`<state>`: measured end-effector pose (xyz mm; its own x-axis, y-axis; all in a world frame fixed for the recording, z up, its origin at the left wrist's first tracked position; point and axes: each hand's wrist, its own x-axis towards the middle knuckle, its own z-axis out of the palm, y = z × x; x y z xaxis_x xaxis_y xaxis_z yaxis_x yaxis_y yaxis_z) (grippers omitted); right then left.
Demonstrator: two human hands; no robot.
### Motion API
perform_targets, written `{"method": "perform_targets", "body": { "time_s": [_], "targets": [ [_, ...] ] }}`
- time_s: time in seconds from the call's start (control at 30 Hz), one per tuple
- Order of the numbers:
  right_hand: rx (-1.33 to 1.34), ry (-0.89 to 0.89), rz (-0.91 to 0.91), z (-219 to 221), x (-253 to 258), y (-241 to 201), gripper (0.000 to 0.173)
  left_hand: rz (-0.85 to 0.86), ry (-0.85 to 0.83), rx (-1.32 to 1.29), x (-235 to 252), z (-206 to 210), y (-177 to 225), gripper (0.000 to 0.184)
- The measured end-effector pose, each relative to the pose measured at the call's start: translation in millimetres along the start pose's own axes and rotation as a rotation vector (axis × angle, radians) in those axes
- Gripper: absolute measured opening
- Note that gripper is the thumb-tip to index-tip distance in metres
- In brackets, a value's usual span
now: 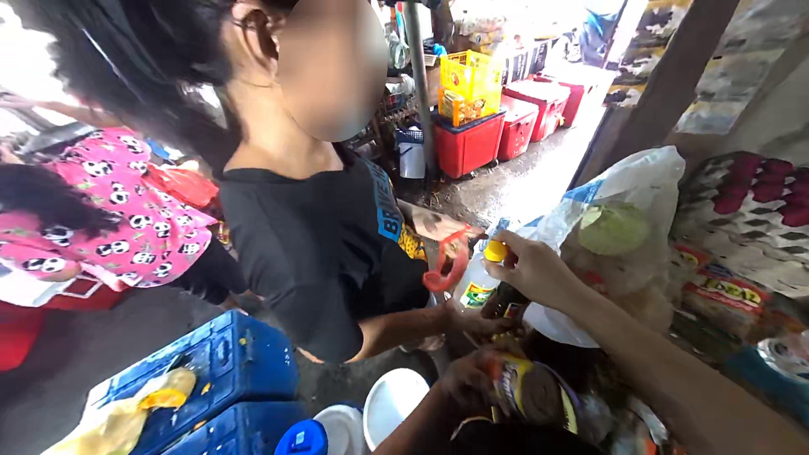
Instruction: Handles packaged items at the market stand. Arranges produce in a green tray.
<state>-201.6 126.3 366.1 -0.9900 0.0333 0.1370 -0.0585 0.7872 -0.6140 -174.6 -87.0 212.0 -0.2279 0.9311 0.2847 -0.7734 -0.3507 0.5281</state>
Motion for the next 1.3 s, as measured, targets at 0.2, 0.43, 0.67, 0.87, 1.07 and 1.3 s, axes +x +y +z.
{"method": "perform_targets", "body": {
  "time_s": [0.2,0.43,0.67,0.87,1.07,1.3],
  "targets": [
    [-0.004,-0.065,-0.08,25.5,29.4,-1.0,0.04,0.54,0.444,-0.088,45.5,61.9,98.7,0.031],
    [0.111,0.082,0.045,54.8,71.2,22.5,0.045,0.77,0.685,-0.154,59.0,44.7,137.4,0.024],
    [0.189,0.201,0.218,62.1,101.4,36.3,0.036,0.788,0.702,-0.283,57.9,36.8,157.1,0.027],
    [0.178,0.216,0.241,72.5,108.0,35.1,0.036,0.778,0.654,-0.389,56.5,23.7,163.0,0.032],
    [0.193,0.25,0.271,78.0,106.9,30.3,0.043,0.812,0.637,-0.078,54.3,7.6,159.3,0.033],
    [0.262,0.143,0.267,91.5,109.7,27.2,0.056,0.863,0.712,0.423,59.5,-5.1,155.2,0.058]
  ]
}}
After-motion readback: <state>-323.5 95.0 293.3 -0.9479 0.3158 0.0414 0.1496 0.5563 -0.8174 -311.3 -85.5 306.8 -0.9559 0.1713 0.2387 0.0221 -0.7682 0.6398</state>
